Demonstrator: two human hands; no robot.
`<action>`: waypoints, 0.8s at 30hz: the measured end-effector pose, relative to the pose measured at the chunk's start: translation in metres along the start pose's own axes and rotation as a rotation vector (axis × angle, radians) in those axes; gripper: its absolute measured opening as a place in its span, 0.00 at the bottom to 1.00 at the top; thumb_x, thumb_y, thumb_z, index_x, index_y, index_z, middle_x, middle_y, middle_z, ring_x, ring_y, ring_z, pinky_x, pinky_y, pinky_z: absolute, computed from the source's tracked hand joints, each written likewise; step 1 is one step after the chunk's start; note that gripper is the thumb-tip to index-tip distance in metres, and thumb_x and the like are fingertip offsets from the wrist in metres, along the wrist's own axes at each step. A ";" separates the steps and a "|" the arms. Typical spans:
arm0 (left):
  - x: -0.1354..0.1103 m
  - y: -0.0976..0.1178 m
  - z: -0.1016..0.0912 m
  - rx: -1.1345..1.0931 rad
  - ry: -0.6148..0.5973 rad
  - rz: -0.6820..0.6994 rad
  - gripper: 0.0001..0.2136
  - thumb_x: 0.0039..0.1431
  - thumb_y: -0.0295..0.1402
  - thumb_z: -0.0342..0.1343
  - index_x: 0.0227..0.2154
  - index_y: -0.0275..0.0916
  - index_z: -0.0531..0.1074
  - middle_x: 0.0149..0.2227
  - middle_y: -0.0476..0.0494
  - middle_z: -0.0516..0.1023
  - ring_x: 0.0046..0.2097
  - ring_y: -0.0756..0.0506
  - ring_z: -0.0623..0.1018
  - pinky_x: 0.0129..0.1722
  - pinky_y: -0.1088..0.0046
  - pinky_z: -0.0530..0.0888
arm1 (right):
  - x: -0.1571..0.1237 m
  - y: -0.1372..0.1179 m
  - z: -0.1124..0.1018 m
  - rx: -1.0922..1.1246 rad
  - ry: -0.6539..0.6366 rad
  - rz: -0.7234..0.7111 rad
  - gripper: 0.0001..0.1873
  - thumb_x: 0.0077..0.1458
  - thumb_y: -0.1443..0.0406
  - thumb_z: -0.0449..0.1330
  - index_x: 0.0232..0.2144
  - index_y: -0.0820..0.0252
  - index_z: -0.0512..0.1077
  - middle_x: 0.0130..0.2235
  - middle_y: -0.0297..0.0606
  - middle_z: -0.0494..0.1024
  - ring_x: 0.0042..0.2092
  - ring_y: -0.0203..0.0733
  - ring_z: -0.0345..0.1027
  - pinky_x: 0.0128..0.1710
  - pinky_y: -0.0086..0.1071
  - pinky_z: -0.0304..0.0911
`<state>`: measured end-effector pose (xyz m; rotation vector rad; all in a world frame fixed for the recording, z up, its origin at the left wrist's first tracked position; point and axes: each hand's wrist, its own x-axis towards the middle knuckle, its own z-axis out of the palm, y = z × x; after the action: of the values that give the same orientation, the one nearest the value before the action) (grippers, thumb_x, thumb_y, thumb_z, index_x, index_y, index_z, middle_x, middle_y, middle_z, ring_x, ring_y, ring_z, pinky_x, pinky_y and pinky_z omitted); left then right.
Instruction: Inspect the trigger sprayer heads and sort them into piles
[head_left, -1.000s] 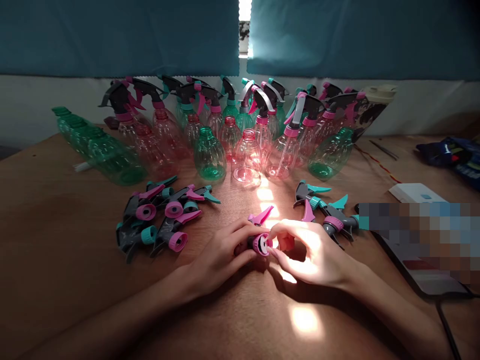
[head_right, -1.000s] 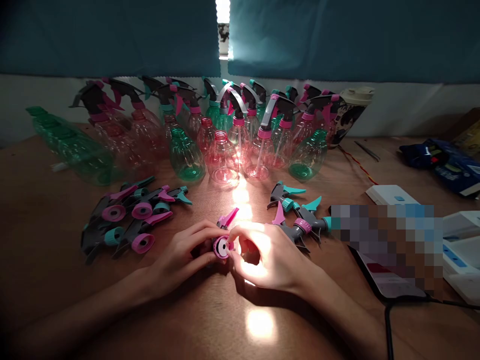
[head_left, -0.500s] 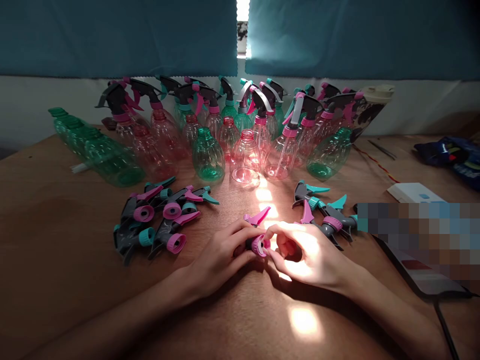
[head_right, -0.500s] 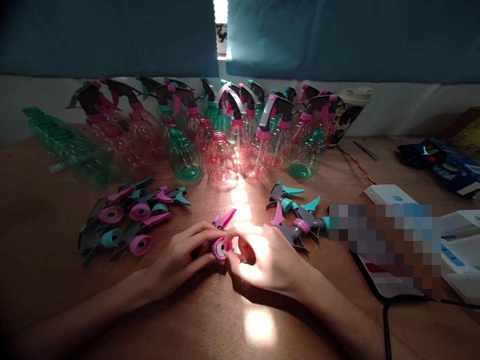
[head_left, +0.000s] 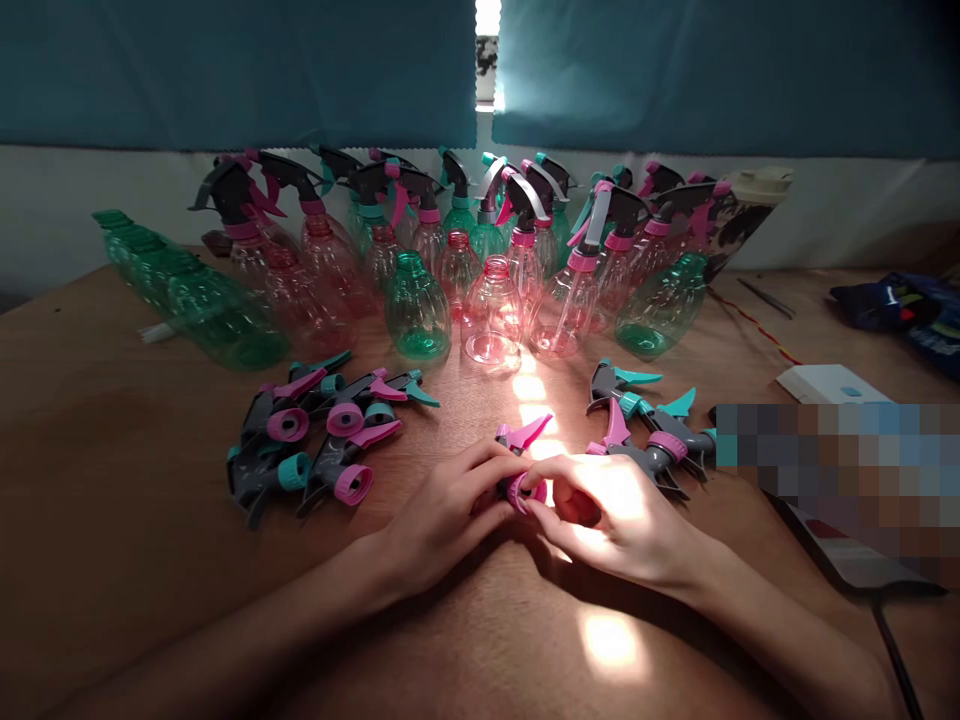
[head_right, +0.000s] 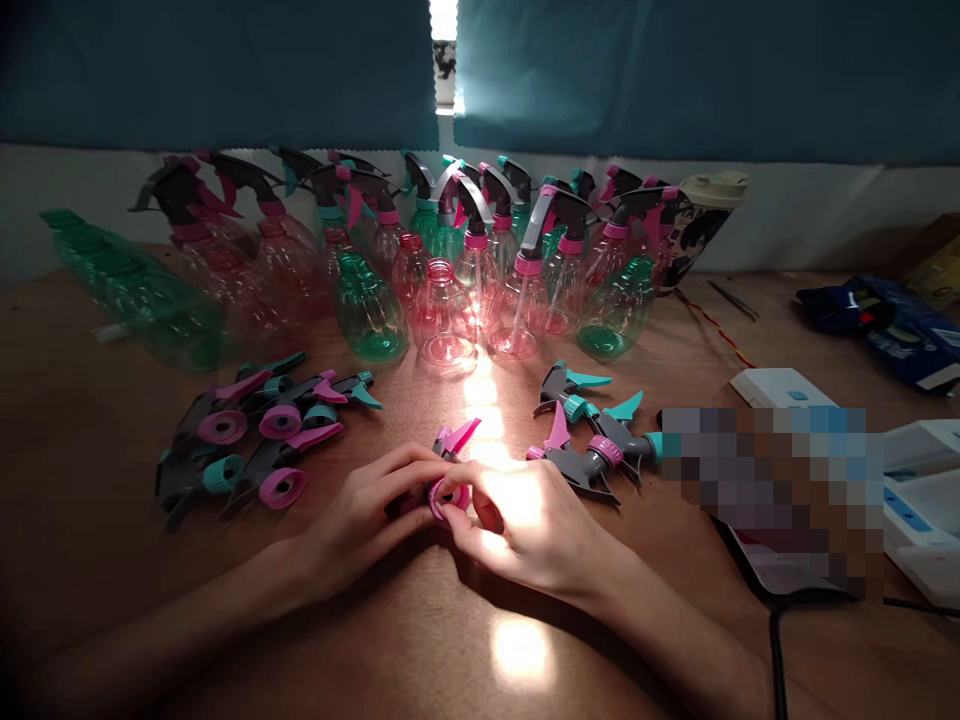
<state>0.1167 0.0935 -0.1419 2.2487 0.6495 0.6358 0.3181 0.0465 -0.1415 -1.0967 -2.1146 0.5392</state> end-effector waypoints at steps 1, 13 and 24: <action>0.000 0.000 0.000 -0.001 0.001 0.001 0.14 0.60 0.23 0.54 0.49 0.39 0.70 0.43 0.45 0.74 0.41 0.48 0.75 0.42 0.75 0.72 | 0.000 0.000 0.000 -0.013 0.007 -0.004 0.06 0.58 0.67 0.58 0.39 0.61 0.72 0.21 0.26 0.69 0.20 0.30 0.58 0.24 0.27 0.57; 0.000 -0.002 -0.001 0.072 0.049 -0.020 0.15 0.61 0.27 0.55 0.51 0.40 0.70 0.42 0.45 0.74 0.36 0.49 0.74 0.38 0.74 0.73 | 0.003 0.001 -0.009 -0.146 0.053 -0.040 0.10 0.56 0.69 0.57 0.40 0.64 0.73 0.19 0.29 0.70 0.19 0.33 0.59 0.20 0.29 0.54; 0.002 0.000 0.000 -0.032 0.050 -0.107 0.15 0.58 0.27 0.59 0.49 0.43 0.73 0.40 0.49 0.74 0.35 0.51 0.73 0.38 0.76 0.70 | 0.001 0.004 -0.003 -0.112 0.017 0.003 0.10 0.59 0.67 0.56 0.42 0.62 0.73 0.21 0.29 0.72 0.21 0.33 0.62 0.23 0.28 0.57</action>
<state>0.1178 0.0946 -0.1410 2.1581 0.7738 0.6463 0.3223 0.0493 -0.1416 -1.1619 -2.1506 0.4153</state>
